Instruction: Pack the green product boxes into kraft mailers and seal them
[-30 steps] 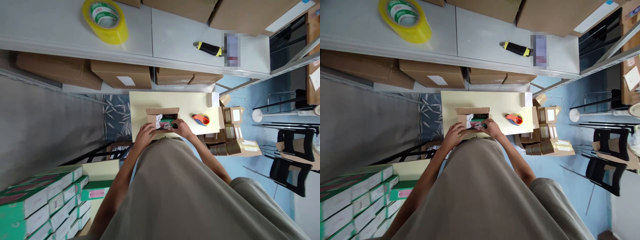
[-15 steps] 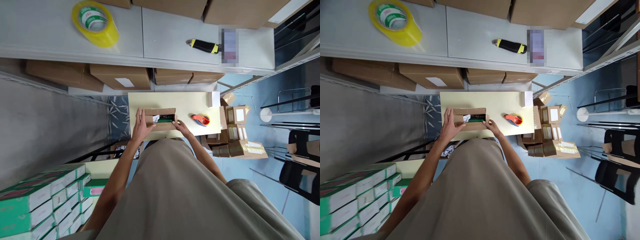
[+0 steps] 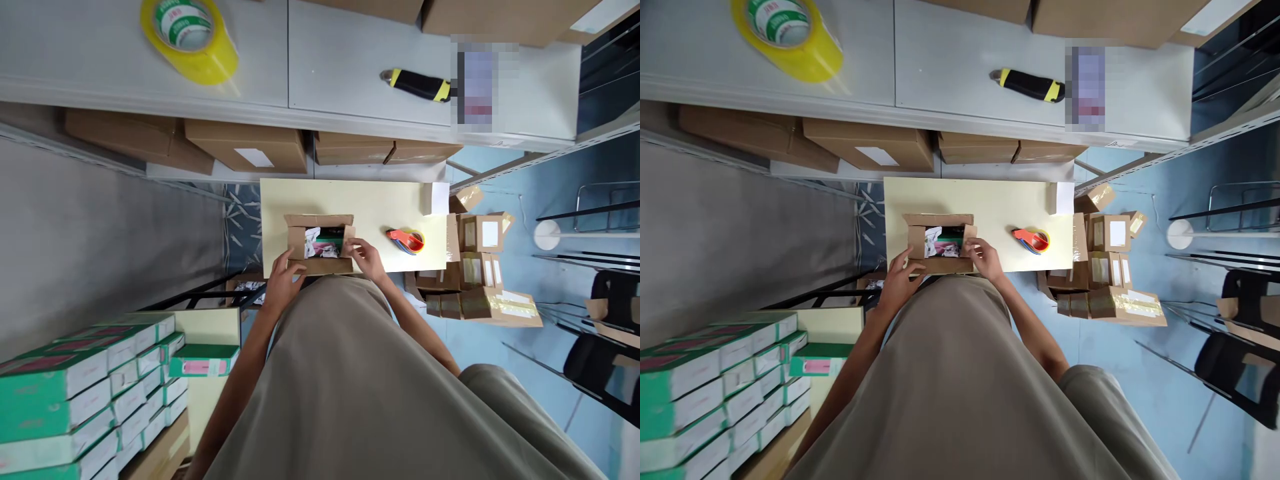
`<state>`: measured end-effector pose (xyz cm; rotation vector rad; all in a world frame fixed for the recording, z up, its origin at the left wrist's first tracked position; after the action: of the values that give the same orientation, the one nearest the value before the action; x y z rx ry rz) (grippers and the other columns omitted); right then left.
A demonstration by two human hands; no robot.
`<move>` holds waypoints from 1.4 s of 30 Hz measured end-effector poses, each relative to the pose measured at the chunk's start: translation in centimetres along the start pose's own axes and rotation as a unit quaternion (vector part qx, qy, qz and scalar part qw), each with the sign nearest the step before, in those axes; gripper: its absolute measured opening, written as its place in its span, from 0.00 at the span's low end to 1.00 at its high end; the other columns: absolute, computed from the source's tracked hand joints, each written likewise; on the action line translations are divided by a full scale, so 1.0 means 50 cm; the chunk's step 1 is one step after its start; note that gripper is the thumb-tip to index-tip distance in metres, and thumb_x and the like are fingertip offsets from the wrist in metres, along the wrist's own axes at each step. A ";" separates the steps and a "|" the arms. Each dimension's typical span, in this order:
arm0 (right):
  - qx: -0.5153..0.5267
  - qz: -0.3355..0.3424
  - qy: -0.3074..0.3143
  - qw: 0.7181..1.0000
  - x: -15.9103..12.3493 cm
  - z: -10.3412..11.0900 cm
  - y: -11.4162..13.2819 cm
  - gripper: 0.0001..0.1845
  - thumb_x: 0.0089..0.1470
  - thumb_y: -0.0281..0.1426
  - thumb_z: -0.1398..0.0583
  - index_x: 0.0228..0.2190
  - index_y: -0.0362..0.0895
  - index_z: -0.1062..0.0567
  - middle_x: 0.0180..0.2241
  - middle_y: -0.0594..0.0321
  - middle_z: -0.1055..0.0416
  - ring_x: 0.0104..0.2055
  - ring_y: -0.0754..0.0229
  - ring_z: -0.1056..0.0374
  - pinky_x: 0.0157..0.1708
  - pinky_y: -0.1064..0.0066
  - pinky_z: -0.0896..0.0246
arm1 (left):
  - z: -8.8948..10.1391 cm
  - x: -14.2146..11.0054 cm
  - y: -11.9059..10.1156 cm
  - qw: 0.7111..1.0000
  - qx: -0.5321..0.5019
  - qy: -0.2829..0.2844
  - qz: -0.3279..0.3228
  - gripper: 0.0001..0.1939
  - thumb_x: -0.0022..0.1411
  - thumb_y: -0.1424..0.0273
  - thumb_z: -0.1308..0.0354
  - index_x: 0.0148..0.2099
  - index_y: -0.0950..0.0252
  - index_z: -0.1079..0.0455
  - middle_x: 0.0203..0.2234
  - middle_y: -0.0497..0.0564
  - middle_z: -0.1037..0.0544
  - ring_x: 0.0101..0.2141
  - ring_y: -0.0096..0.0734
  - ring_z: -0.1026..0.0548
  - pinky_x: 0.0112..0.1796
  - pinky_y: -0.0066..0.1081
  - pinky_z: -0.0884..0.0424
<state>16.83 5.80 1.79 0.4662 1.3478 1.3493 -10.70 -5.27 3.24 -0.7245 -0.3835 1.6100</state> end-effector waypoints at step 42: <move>-0.314 0.066 -0.047 0.946 0.034 0.054 -0.055 0.18 0.80 0.38 0.45 0.61 0.46 0.23 0.60 0.49 0.19 0.55 0.47 0.19 0.54 0.60 0.25 | 0.006 0.138 0.046 0.979 -0.112 -0.119 0.121 0.04 0.67 0.68 0.32 0.43 0.61 0.17 0.44 0.54 0.16 0.39 0.39 0.14 0.50 0.38 0.16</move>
<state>19.77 7.68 -0.56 0.1797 0.7532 1.7485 -12.89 1.07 0.40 -0.7726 -0.6810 1.9124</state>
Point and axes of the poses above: each hand's wrist, its own x-axis towards the middle knuckle, its own z-axis out of the back of the hand, y = z × x, the point moved 6 cm from there along x, towards the middle knuckle
